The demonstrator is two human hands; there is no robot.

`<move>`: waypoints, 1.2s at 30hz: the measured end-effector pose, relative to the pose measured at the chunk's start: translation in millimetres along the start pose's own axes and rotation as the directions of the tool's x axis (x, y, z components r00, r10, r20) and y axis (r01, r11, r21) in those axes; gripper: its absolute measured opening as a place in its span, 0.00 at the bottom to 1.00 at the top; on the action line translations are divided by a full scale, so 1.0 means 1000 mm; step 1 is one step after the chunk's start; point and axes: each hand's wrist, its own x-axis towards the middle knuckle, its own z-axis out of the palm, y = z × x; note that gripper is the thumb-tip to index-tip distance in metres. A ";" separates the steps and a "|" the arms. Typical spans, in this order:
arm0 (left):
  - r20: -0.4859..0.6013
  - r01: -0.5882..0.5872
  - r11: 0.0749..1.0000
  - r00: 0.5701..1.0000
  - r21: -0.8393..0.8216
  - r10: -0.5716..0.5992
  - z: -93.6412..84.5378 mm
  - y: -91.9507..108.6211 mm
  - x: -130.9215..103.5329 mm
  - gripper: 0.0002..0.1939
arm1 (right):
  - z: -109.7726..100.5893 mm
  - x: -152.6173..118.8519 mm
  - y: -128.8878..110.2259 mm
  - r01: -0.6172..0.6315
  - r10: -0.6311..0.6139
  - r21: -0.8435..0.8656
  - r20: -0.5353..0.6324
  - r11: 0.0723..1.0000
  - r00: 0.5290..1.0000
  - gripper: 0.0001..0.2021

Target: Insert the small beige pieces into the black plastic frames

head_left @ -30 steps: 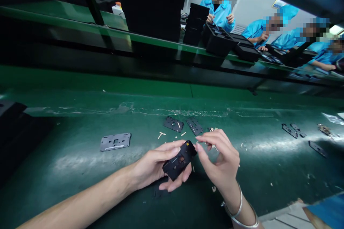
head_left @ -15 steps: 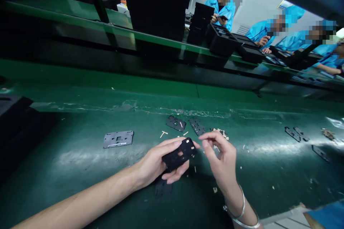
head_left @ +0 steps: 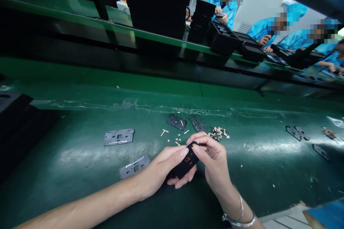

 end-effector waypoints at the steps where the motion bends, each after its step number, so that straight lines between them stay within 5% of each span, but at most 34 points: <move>1: -0.003 0.001 1.000 1.000 0.012 -0.001 0.000 -0.001 0.000 0.24 | 0.000 0.000 0.000 -0.007 0.007 0.009 -0.006 1.000 1.000 0.03; 18: 0.012 0.031 0.998 0.999 0.047 -0.032 0.004 -0.003 -0.002 0.25 | 0.007 -0.002 -0.002 -0.058 0.064 0.142 -0.038 0.988 0.997 0.06; 24: -0.060 0.019 0.992 0.998 0.128 -0.011 0.006 -0.007 -0.002 0.22 | 0.011 -0.004 0.003 -0.077 0.091 0.160 -0.080 0.984 0.993 0.06; 36: -0.038 0.006 0.990 0.999 -0.140 -0.011 0.007 -0.009 0.000 0.20 | 0.010 -0.007 0.001 -0.083 0.087 0.131 -0.026 0.988 0.996 0.05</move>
